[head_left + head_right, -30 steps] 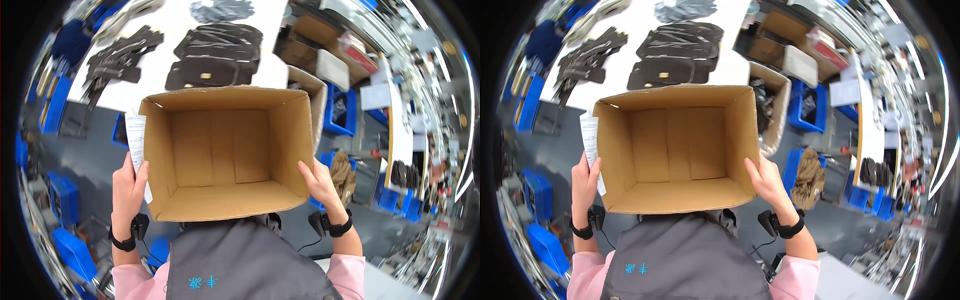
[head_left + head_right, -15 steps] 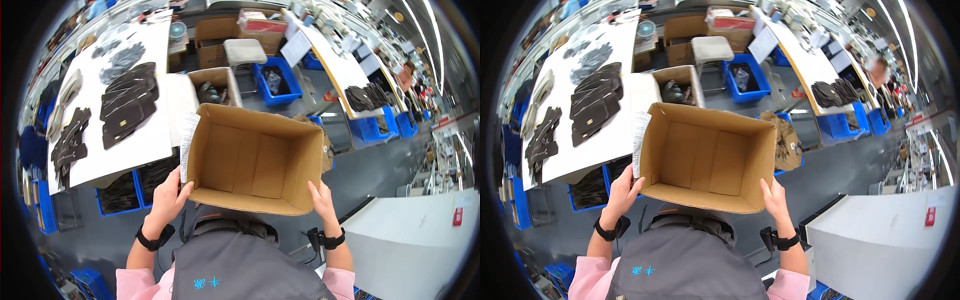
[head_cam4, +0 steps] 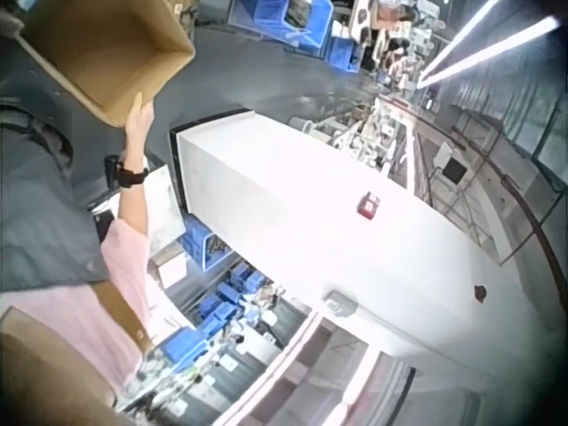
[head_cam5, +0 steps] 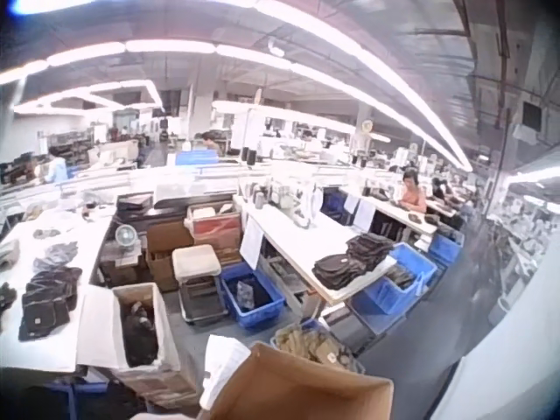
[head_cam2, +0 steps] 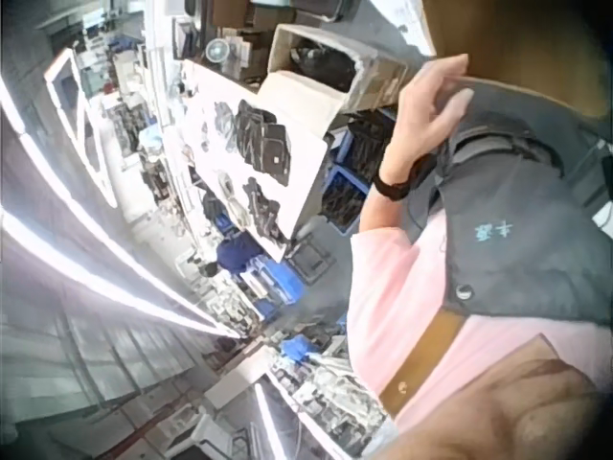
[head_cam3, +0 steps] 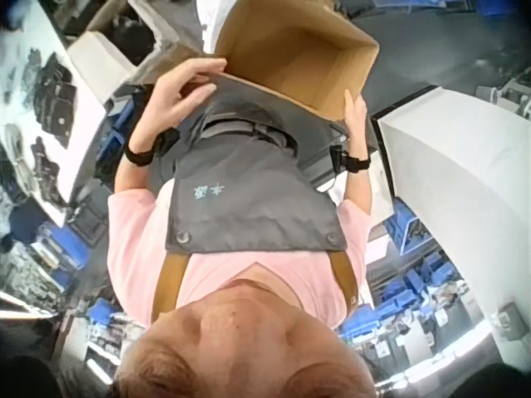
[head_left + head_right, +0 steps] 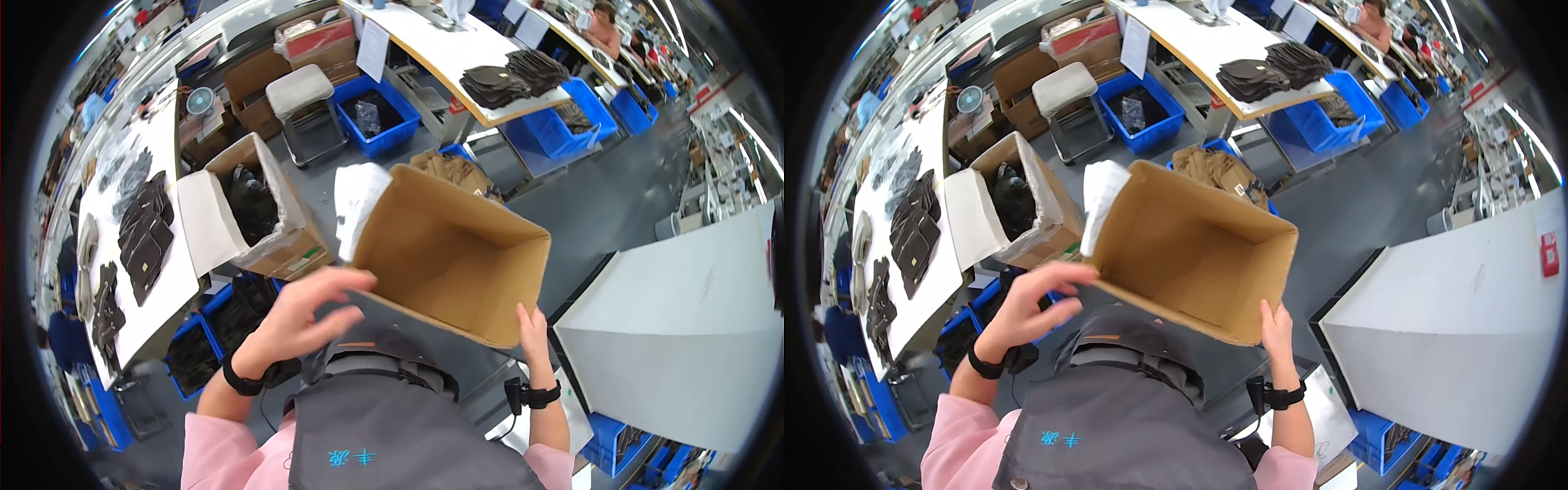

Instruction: The person unpacks several black pouches from a cardboard box onto a workbench. They then use a small blue utility knife to trim loose threads from the zippers and edges of each pouch, handling them one at a time and stacking the finished items.

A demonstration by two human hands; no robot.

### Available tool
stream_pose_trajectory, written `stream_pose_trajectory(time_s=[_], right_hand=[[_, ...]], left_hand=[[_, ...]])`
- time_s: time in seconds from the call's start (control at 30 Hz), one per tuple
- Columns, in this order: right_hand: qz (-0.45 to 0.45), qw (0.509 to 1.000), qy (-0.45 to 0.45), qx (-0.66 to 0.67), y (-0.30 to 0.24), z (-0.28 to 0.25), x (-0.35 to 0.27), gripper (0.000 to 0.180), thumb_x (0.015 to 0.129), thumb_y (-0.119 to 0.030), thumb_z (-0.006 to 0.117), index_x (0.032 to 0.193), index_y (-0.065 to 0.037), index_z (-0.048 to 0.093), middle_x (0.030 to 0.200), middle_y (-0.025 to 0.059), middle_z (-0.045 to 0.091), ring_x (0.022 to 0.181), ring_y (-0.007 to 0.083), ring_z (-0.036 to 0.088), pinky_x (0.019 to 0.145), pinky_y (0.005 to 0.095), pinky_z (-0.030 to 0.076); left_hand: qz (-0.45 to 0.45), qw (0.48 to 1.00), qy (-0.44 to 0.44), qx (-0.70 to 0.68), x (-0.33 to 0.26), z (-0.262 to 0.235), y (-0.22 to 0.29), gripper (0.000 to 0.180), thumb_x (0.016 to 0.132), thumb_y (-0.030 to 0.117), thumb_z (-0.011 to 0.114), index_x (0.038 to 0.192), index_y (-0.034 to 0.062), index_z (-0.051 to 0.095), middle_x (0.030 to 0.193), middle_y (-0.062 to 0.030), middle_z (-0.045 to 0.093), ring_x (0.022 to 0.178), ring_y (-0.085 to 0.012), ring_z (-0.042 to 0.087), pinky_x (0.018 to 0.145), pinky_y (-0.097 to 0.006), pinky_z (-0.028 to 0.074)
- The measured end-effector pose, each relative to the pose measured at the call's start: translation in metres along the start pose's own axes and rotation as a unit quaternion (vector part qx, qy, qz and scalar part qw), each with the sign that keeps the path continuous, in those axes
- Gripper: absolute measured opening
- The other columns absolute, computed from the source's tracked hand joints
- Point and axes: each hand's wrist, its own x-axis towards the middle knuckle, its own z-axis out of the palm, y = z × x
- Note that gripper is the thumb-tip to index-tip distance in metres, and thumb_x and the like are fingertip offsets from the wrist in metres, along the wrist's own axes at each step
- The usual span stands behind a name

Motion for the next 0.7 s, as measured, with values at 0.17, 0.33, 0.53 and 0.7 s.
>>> stream_pose_trajectory(time_s=[0.17, 0.33, 0.53, 0.7], right_hand=[[0.05, 0.993, 0.1, 0.037, 0.053, -0.034, 0.001, 0.038, 0.097, -0.022, 0.053, 0.12, 0.008, 0.057, 0.112, 0.0187, 0.066, 0.102, 0.0258, 0.063, 0.091, 0.0356, 0.046], [0.155, 0.957, 0.18, 0.167, 0.095, -0.08, 0.019, 0.04, 0.098, -0.02, 0.053, 0.128, 0.007, 0.052, 0.12, 0.014, 0.062, 0.106, 0.0216, 0.06, 0.093, 0.0335, 0.045], [0.18, 0.929, 0.231, 0.227, 0.139, -0.167, 0.061, 0.044, 0.099, -0.019, 0.052, 0.134, 0.007, 0.047, 0.129, 0.0142, 0.056, 0.116, 0.0223, 0.055, 0.098, 0.0338, 0.042], [0.184, 0.908, 0.284, 0.247, 0.163, -0.233, 0.086, 0.04, 0.097, -0.02, 0.056, 0.127, 0.006, 0.051, 0.124, 0.0147, 0.059, 0.112, 0.0231, 0.058, 0.095, 0.0348, 0.044]], left_hand=[[0.244, 0.891, -0.314, -0.217, 0.082, 0.044, 0.06, 0.035, 0.091, 0.006, 0.061, 0.125, -0.0012, 0.058, 0.126, -0.0149, 0.06, 0.11, -0.0298, 0.061, 0.089, -0.037, 0.051], [0.37, 0.728, -0.38, -0.434, 0.147, 0.115, 0.08, 0.033, 0.094, 0.007, 0.051, 0.126, 0.0007, 0.048, 0.125, -0.0232, 0.051, 0.113, -0.0374, 0.054, 0.09, -0.041, 0.049], [0.31, 0.608, -0.481, -0.55, 0.258, 0.154, 0.105, 0.047, 0.088, -0.003, 0.046, 0.135, 0.0036, 0.047, 0.124, -0.0184, 0.053, 0.11, -0.036, 0.054, 0.083, -0.04, 0.049], [0.3, 0.561, -0.526, -0.564, 0.341, 0.208, 0.125, 0.039, 0.089, -0.004, 0.046, 0.126, 0.0043, 0.051, 0.121, -0.017, 0.054, 0.109, -0.0336, 0.055, 0.081, -0.039, 0.049]])
